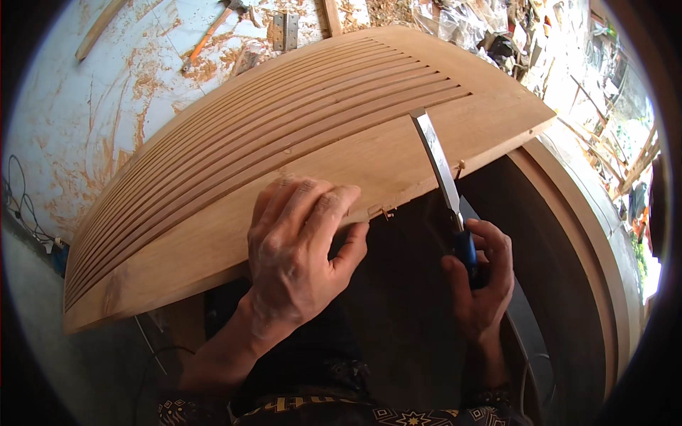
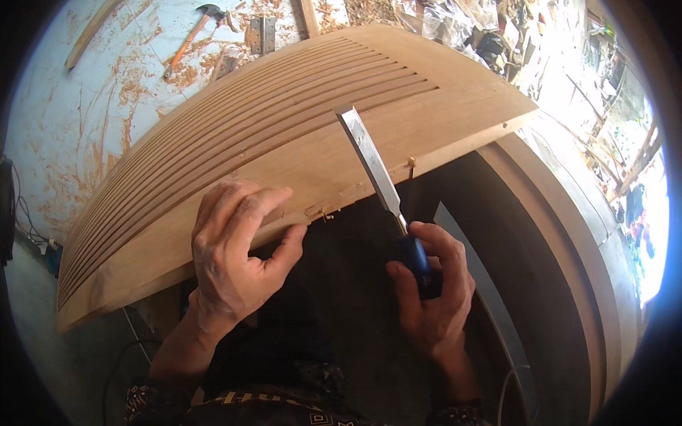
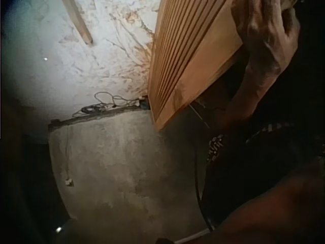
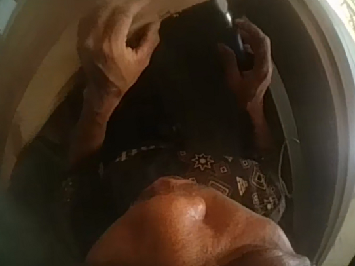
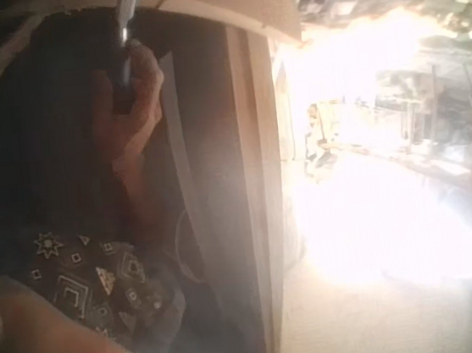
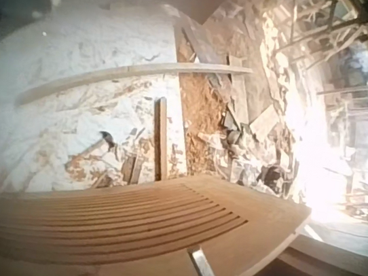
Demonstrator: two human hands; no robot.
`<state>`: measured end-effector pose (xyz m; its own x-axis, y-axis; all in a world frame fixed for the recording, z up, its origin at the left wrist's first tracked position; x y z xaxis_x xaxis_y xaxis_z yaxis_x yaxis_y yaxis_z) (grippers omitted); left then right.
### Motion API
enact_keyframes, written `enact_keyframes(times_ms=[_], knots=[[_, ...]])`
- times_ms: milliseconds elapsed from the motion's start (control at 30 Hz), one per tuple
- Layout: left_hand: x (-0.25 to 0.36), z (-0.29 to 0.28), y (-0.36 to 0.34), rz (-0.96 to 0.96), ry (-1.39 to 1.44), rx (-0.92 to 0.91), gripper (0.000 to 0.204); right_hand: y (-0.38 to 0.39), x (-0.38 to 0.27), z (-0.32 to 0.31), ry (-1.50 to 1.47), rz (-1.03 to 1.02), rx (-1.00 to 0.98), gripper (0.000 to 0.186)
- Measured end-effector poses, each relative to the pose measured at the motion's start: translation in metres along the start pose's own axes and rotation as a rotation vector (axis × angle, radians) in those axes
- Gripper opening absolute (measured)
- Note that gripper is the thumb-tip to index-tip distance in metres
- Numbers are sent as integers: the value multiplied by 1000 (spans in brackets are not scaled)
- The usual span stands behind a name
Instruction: The person carves a slot into a wooden frame and then into a wooden door panel using a chisel and a hammer, removing small wood shavings by hand.
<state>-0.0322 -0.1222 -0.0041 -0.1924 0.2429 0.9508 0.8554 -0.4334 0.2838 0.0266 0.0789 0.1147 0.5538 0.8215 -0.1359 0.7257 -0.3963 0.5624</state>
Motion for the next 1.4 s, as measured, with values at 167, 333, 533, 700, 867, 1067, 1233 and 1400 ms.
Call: enact_keyframes(times_ms=[167,333,533,700,867,1067,1233,1400], knots=[[4,19,-7,113,59,9,24,-2,34,23,-139,-35,-95,37],[4,30,-13,145,-22,38,15,0,46,39,-463,94,-191,39],[10,35,-22,245,-73,44,15,-7,45,46,-361,-221,-83,45],[9,37,-16,225,-84,31,10,-7,47,51,-416,-317,-55,48],[6,38,-15,229,-69,24,9,1,53,70,-524,-348,-93,47],[4,35,-13,236,-52,23,10,4,49,74,-529,-320,-60,47],[3,35,-13,212,-12,28,10,4,53,75,-495,-322,-41,46],[1,33,-13,215,-37,34,12,7,53,79,-493,-296,-14,45]])
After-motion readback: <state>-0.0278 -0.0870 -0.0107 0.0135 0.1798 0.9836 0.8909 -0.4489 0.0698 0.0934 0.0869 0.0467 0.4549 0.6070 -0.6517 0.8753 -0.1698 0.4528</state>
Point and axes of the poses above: each hand's wrist, its own y-axis away from the middle knuckle, its own z-axis out of the palm, x = y × z, the point moved 4 cm from there along -y, towards the middle knuckle, and after that the axes turned 14 degrees about y, right-handed, at the moved point
